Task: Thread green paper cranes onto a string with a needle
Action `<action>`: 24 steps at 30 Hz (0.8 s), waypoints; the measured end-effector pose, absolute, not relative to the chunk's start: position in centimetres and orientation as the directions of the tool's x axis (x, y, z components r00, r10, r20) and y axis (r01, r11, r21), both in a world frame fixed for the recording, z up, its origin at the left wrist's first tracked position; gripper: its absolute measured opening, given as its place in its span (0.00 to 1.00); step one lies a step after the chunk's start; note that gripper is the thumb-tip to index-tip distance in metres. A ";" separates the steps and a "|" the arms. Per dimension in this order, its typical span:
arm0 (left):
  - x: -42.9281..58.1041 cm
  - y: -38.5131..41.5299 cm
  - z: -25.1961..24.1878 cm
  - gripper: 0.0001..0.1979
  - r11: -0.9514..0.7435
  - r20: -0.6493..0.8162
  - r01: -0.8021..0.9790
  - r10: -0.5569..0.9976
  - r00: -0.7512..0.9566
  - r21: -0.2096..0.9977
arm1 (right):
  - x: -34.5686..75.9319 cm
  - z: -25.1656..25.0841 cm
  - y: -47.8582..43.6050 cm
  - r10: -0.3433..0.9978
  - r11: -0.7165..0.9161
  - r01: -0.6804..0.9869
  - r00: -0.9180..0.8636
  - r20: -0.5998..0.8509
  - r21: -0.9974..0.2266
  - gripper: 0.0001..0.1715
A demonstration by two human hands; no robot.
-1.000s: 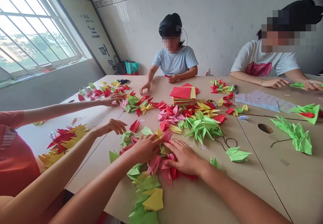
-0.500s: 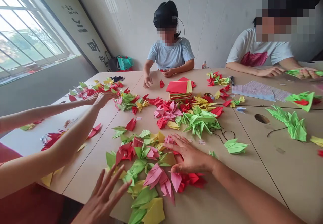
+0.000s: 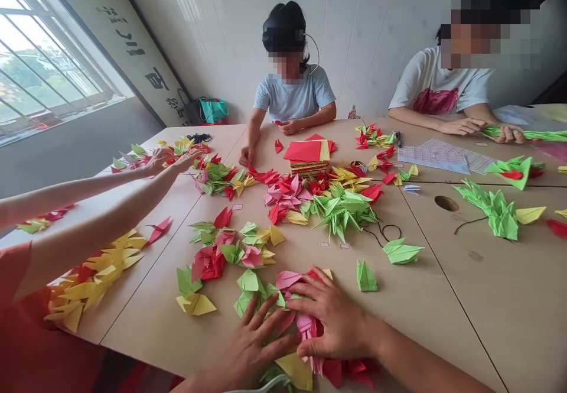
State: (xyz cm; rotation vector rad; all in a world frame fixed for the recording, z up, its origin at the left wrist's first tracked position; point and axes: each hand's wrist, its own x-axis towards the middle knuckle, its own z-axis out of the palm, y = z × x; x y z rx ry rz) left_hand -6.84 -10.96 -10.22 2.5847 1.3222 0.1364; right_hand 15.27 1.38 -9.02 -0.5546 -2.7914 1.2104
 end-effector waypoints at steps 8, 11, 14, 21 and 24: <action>-1.5 -7.3 -10.0 0.31 -0.593 -0.065 0.724 0.757 0.651 0.353 | 21.2 -9.3 2.3 0.471 0.640 0.423 -0.875 -0.107 -0.642 0.36; 1.4 -4.6 -10.0 0.30 -0.641 -0.075 0.660 0.693 0.717 0.391 | 25.1 -10.2 3.0 0.551 0.633 0.482 -0.830 -0.084 -0.606 0.33; 4.6 -2.2 -10.6 0.30 -0.694 -0.079 0.590 0.619 0.782 0.413 | 29.3 -11.3 3.4 0.637 0.623 0.539 -0.770 -0.033 -0.567 0.30; 12.5 1.0 -11.3 0.34 -0.758 0.039 0.447 0.526 0.850 0.476 | 38.0 -12.1 4.2 0.788 0.565 0.686 -0.613 0.054 -0.458 0.25; 13.5 1.2 -10.0 0.33 -0.746 0.073 0.420 0.527 0.847 0.516 | 41.8 -11.2 4.7 0.850 0.509 0.748 -0.514 0.114 -0.425 0.26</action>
